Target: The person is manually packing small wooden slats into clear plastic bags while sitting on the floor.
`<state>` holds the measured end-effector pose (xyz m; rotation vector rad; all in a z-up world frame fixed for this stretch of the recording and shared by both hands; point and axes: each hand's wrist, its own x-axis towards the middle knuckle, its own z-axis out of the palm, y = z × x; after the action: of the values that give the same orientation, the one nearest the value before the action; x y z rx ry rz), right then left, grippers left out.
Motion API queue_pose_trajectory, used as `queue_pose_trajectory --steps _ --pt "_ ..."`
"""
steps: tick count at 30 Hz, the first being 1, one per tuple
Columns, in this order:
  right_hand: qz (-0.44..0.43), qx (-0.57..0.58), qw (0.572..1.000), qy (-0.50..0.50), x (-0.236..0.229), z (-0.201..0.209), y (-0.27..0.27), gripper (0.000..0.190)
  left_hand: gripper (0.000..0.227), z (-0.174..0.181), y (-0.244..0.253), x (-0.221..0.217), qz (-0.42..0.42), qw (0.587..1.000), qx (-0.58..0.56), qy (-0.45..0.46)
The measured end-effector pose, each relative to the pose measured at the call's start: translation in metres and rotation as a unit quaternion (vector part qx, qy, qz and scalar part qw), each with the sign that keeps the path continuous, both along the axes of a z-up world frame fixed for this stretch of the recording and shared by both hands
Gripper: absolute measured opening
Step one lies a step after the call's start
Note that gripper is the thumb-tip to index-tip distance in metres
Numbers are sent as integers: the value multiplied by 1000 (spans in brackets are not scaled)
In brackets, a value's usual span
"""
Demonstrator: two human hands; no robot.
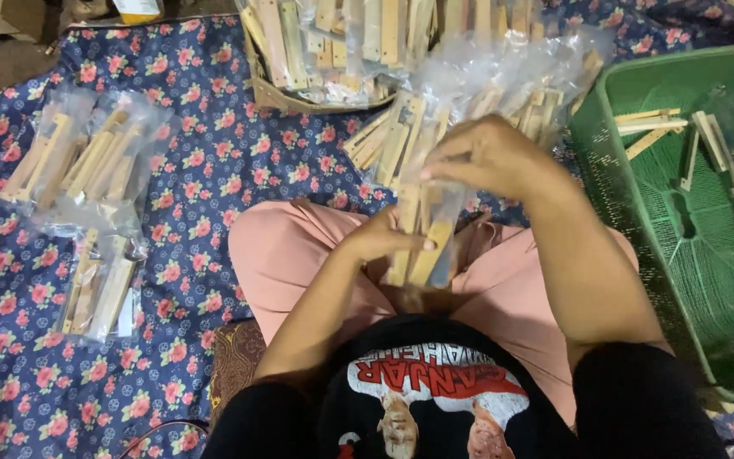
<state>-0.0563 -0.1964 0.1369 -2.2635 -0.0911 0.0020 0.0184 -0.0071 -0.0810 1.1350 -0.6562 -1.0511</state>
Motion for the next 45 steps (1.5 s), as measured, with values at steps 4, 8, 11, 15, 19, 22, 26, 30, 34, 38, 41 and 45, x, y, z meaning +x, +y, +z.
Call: queue_pose_trajectory --steps 4,8,11,15,19,22,26,30,34,38,41,45 --pt "16 14 990 -136 27 -13 -14 7 50 10 9 32 76 996 36 4" --pt "5 22 986 -166 57 -56 -17 12 52 7 13 63 127 987 69 -75" --pt "17 -32 983 -181 96 -107 -18 15 41 -7 14 87 177 973 99 -113" --pt "-46 -98 975 -193 139 -119 -19 11 30 -46 -3 139 281 947 58 -147" --pt "-101 -166 966 -170 181 -160 -53 18 51 -103 -10 167 304 940 53 -145" --pt "-143 -273 939 -154 204 -193 -79 18 111 -54 -10 131 333 833 318 -307" --pt "-218 -256 934 -123 217 -222 -99 21 111 -74 -42 104 220 780 393 -435" --pt "-272 -271 907 -170 218 -231 -107 34 113 -126 -66 116 193 763 392 -476" --pt "-296 -334 865 -229 214 -240 -113 35 116 -130 -70 130 182 754 390 -497" --pt "-335 -357 801 -345 185 -226 -100 49 117 -144 -82 144 182 772 348 -500" --pt "-355 -369 807 -294 171 -247 -107 60 120 -164 -99 137 224 764 299 -526" --pt "-350 -389 805 -281 172 -257 -126 59 124 -175 -121 127 275 764 253 -526"
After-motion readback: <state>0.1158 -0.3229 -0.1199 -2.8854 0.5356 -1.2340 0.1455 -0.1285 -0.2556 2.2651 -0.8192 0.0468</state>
